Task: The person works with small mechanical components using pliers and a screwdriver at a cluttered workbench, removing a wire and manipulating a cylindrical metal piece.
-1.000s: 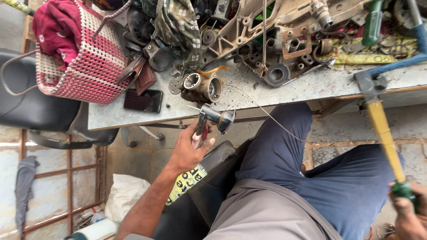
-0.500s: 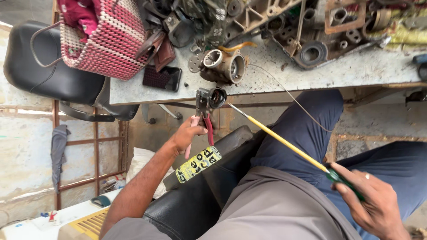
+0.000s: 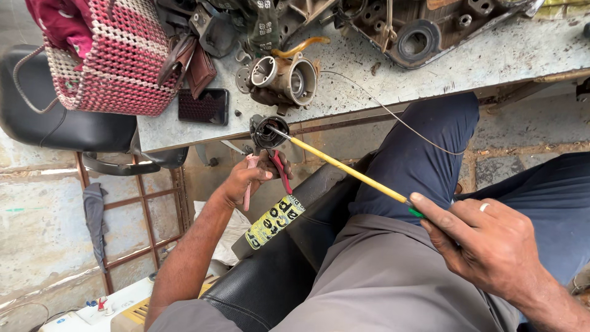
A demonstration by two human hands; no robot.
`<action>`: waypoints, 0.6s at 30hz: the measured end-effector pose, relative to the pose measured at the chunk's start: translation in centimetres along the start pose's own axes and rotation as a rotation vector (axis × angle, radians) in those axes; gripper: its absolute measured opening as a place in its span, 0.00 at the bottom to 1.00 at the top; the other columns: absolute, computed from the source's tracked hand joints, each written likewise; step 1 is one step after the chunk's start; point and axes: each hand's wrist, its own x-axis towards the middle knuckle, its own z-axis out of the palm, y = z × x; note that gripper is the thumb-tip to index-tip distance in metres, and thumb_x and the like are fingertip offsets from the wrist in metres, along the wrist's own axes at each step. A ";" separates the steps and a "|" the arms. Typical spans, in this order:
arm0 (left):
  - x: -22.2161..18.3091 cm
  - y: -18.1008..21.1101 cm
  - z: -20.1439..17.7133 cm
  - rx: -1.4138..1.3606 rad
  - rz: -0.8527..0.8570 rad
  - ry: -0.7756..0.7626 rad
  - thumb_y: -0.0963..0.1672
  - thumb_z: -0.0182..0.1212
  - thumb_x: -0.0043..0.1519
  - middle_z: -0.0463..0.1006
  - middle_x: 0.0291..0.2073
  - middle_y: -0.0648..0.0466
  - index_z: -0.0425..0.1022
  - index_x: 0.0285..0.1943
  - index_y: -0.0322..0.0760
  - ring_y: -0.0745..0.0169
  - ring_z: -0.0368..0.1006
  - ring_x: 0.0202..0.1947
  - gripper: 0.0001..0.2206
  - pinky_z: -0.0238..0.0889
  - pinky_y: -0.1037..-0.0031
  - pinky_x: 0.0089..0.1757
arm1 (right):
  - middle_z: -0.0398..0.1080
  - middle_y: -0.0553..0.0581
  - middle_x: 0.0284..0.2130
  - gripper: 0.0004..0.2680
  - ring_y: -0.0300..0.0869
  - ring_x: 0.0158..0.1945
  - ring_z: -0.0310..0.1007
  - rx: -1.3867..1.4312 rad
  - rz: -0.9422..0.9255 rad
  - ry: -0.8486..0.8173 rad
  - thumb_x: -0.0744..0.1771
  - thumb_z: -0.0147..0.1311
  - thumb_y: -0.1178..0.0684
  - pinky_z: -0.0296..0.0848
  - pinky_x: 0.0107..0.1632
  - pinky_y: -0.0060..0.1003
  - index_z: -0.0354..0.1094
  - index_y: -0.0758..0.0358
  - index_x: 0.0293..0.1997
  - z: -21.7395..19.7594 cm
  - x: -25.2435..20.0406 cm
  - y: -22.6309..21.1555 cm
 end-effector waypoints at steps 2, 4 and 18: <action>0.0 -0.1 -0.2 -0.007 -0.005 -0.010 0.40 0.55 0.51 0.77 0.51 0.41 0.68 0.58 0.27 0.46 0.74 0.56 0.24 0.62 0.48 0.63 | 0.59 0.50 0.16 0.17 0.41 0.18 0.58 -0.035 -0.016 -0.014 0.60 0.67 0.56 0.61 0.24 0.41 0.75 0.55 0.55 -0.4 0.6 -0.4; 0.0 -0.1 -0.2 -0.017 -0.011 -0.009 0.40 0.55 0.51 0.76 0.51 0.41 0.68 0.59 0.27 0.45 0.74 0.56 0.24 0.63 0.47 0.63 | 0.58 0.51 0.15 0.17 0.42 0.18 0.58 -0.069 -0.031 -0.027 0.60 0.67 0.56 0.61 0.24 0.41 0.75 0.55 0.55 -0.8 1.2 -0.8; 0.0 -0.2 0.0 -0.015 -0.011 0.022 0.41 0.55 0.54 0.76 0.50 0.41 0.67 0.60 0.27 0.44 0.74 0.55 0.23 0.65 0.47 0.60 | 0.56 0.49 0.14 0.18 0.40 0.16 0.54 -0.183 -0.085 -0.056 0.61 0.66 0.53 0.61 0.22 0.39 0.74 0.57 0.58 -1.2 2.4 -3.1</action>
